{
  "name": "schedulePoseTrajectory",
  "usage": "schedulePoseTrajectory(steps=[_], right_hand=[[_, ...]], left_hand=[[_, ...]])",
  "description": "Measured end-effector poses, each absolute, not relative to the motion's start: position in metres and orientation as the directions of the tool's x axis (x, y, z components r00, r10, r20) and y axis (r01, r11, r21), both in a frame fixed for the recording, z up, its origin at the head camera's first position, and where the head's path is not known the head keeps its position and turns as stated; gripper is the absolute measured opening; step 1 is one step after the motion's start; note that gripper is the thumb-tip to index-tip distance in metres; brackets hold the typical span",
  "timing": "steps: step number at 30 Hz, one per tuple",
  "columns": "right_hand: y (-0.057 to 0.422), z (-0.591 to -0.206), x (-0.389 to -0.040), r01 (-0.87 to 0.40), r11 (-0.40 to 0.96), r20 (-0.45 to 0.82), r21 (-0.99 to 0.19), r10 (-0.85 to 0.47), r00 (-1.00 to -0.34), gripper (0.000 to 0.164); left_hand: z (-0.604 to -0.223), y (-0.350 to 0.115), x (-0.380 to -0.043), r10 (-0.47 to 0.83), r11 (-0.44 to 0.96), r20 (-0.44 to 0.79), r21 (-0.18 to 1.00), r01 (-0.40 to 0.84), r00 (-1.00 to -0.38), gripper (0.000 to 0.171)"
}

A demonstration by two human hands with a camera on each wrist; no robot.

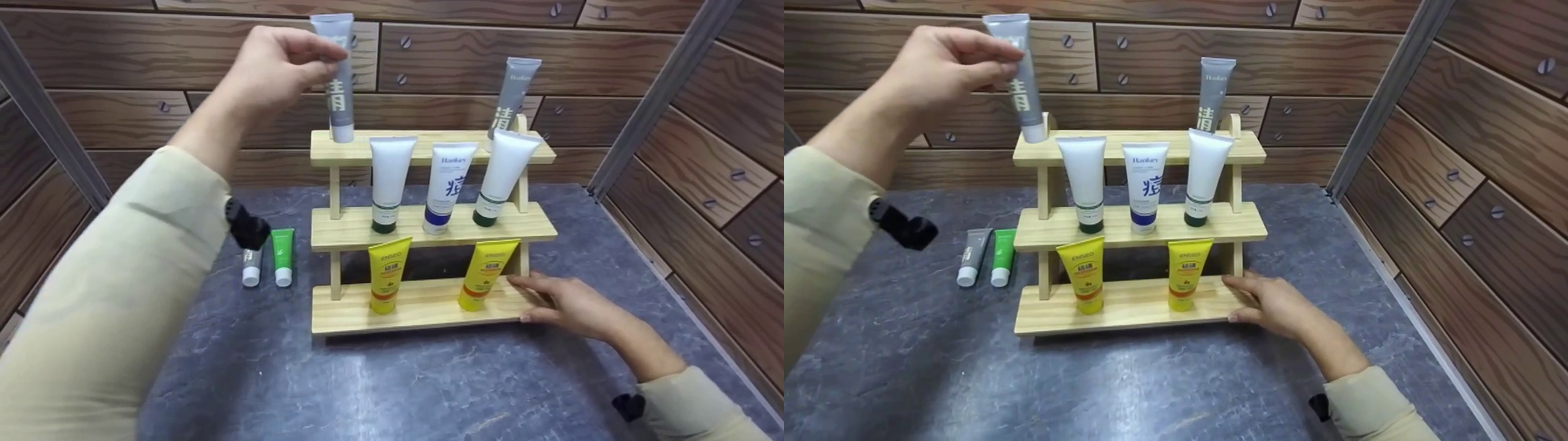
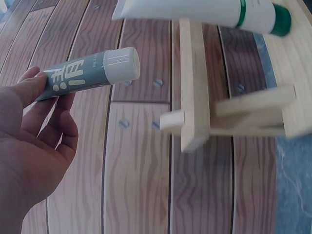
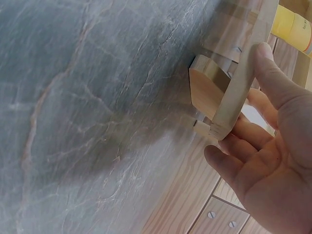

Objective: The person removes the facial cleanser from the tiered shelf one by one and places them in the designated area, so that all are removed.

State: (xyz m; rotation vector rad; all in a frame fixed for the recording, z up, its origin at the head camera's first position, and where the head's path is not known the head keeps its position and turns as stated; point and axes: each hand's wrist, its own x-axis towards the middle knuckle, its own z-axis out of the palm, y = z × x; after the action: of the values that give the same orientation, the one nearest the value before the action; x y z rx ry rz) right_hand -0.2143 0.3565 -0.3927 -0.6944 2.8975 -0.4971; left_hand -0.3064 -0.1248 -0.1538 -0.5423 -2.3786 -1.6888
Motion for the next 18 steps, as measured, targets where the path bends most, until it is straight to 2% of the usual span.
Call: schedulePoseTrajectory(steps=[9,18], right_hand=[[0.36,-0.393,-0.214,-0.427,0.837,-0.031,-0.343,-0.465,-0.885,0.075],[0.357,-0.393,-0.217,-0.442,0.831,-0.031,-0.339,-0.479,-0.877,0.076]], left_hand=[[-0.166,-0.168,-0.292,0.137,0.267,0.346,0.889,0.371,-0.928,0.023],[-0.184,-0.206,-0.276,0.065,0.314,0.337,0.887,0.34,-0.939,0.027]])
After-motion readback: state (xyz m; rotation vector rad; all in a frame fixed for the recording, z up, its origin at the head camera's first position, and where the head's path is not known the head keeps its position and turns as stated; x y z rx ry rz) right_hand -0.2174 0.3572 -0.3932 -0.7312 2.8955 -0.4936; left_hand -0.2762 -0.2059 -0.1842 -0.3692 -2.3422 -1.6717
